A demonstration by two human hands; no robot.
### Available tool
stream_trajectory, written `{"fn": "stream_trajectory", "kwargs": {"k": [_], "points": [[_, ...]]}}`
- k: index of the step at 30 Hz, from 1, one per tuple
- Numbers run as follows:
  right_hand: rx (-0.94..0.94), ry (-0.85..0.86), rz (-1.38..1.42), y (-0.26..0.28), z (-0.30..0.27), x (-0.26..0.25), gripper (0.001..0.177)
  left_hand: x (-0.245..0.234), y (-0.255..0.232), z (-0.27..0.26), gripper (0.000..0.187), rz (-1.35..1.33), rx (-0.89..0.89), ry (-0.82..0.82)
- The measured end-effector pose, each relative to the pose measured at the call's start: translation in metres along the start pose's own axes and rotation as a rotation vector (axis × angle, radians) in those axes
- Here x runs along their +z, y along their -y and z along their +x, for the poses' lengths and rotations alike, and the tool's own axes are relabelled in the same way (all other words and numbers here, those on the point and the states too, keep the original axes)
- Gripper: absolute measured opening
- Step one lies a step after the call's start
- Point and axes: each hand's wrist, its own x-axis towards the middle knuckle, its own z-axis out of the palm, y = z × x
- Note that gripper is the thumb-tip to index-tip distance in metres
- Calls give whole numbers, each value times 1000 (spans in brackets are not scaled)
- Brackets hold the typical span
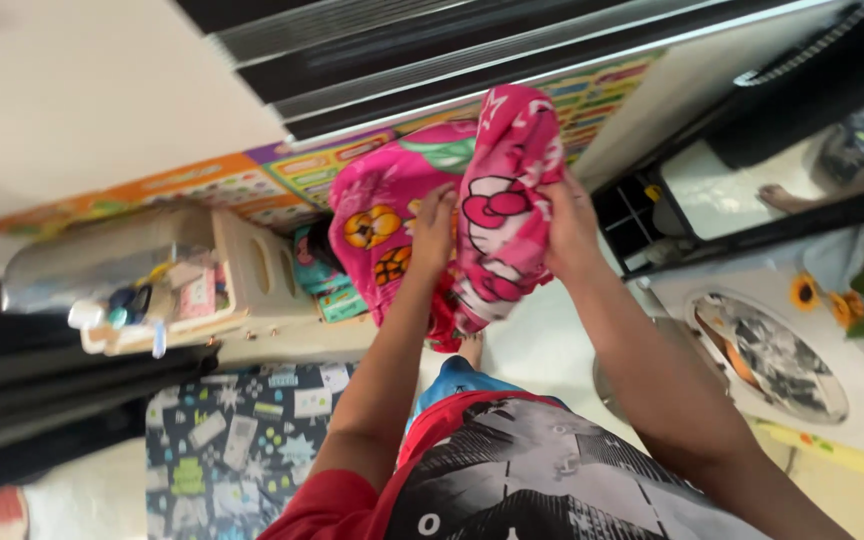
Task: The person places several pillows and blankets into a washing machine and closes the door. They then pick up a mattress from the floor and move it to a different spot in the room.
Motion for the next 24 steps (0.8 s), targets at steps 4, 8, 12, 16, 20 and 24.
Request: {"fn": "stream_trajectory", "kwargs": {"k": [4,8,12,16,20,24], "points": [[-95,-5,14,37,-26,-55,34,59,36,10,68,-341,-521,363],[-63,-126,143,79,-75,-66,36,142,43,-8,83,-702,-736,664],[-137,-293,62,109,-117,-101,35,255,93,-43,85,-1040,-960,787],[-186,-467,-39,130,-159,-171,34,274,6,-88,84,-1267,-840,825],[-213,-639,-125,138,-210,-249,33,286,-56,-129,75,-1189,-949,993],[-209,-789,-205,127,-254,-316,32,301,-78,-164,66,-1095,-1040,1132]]}}
